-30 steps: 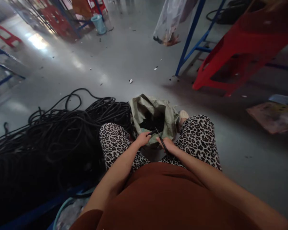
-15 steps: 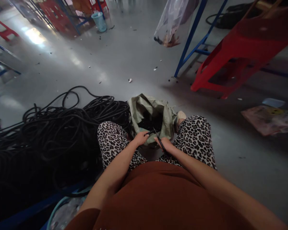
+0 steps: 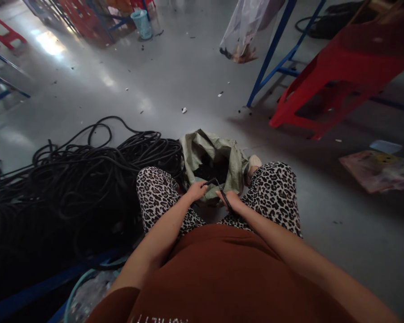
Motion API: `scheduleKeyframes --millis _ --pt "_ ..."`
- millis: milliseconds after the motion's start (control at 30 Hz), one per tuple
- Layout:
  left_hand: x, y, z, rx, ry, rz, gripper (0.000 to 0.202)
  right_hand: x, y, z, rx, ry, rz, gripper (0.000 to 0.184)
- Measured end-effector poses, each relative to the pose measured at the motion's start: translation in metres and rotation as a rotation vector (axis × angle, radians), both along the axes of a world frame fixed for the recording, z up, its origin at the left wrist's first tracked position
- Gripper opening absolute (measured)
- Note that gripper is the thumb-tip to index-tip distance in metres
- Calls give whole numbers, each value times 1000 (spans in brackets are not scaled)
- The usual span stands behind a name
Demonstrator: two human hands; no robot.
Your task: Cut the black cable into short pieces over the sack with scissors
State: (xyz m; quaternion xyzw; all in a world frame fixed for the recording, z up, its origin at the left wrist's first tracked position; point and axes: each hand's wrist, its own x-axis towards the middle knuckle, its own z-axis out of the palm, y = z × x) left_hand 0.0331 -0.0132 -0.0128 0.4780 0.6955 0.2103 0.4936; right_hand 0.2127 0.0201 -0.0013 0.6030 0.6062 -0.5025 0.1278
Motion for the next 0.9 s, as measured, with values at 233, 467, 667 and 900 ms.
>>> scheduleKeyframes --millis 233,467,667,900 --pt "-2 5 2 -4 -57 87 29 0 1 -7 -86 96 -116 69" --pt "-3 8 4 8 -80 131 30 -3 -2 -14 -98 136 -92 70" --pt "-5 7 -3 4 -89 113 32 -4 1 -12 -51 112 -50 67" --pt "-4 5 -5 -2 -109 31 32 -3 1 -14 -52 124 1 68"
